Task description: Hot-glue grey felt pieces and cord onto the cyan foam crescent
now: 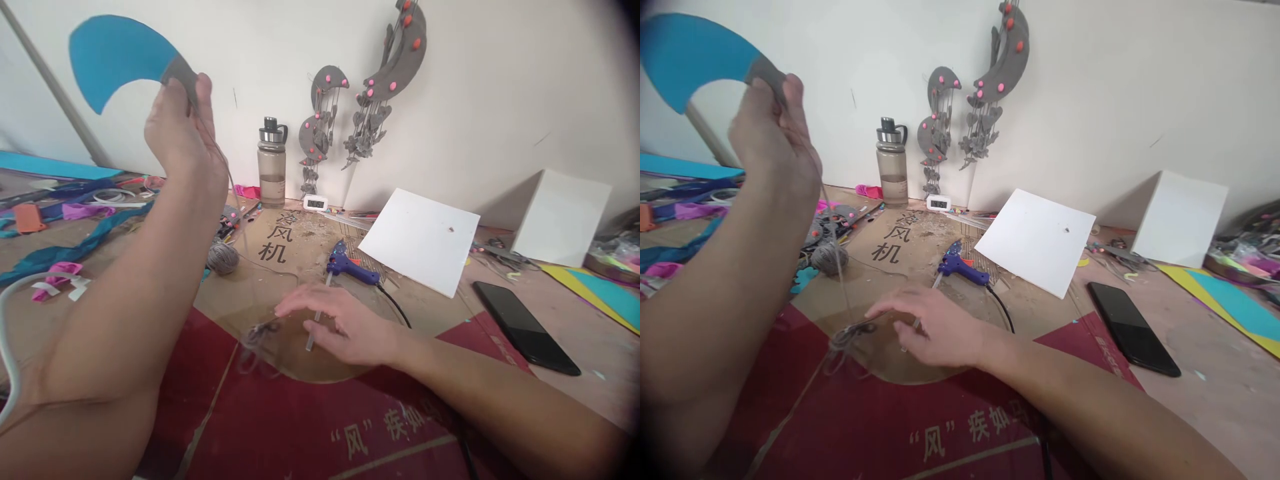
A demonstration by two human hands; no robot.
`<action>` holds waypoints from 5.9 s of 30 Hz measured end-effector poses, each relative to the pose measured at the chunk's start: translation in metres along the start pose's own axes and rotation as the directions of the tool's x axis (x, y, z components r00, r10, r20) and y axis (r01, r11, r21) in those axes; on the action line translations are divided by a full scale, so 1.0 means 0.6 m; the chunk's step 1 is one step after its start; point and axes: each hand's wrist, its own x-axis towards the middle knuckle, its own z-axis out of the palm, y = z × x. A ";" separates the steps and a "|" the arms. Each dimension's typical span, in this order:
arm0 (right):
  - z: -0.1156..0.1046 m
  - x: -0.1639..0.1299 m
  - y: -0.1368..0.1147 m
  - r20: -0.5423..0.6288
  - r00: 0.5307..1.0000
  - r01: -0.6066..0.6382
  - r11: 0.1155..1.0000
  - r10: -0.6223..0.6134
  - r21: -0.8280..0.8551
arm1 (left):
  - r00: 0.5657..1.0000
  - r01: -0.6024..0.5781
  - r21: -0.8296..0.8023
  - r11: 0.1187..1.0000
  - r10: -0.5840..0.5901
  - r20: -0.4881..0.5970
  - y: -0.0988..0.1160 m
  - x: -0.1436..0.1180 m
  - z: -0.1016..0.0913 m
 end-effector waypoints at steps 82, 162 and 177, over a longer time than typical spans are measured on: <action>-0.056 -0.022 0.132 -0.661 0.646 -0.622 0.766 0.382 -0.165 | 0.701 0.343 0.591 0.730 -0.618 0.357 -0.235 -0.230 -0.098; -0.051 -0.021 0.125 -0.667 0.639 -0.677 0.692 0.383 -0.251 | 0.701 0.301 0.641 0.707 -0.619 0.354 -0.241 -0.230 -0.100; -0.050 -0.022 0.126 -0.684 0.658 -0.638 0.716 0.315 -0.284 | 0.704 0.303 0.626 0.719 -0.612 0.361 -0.236 -0.231 -0.098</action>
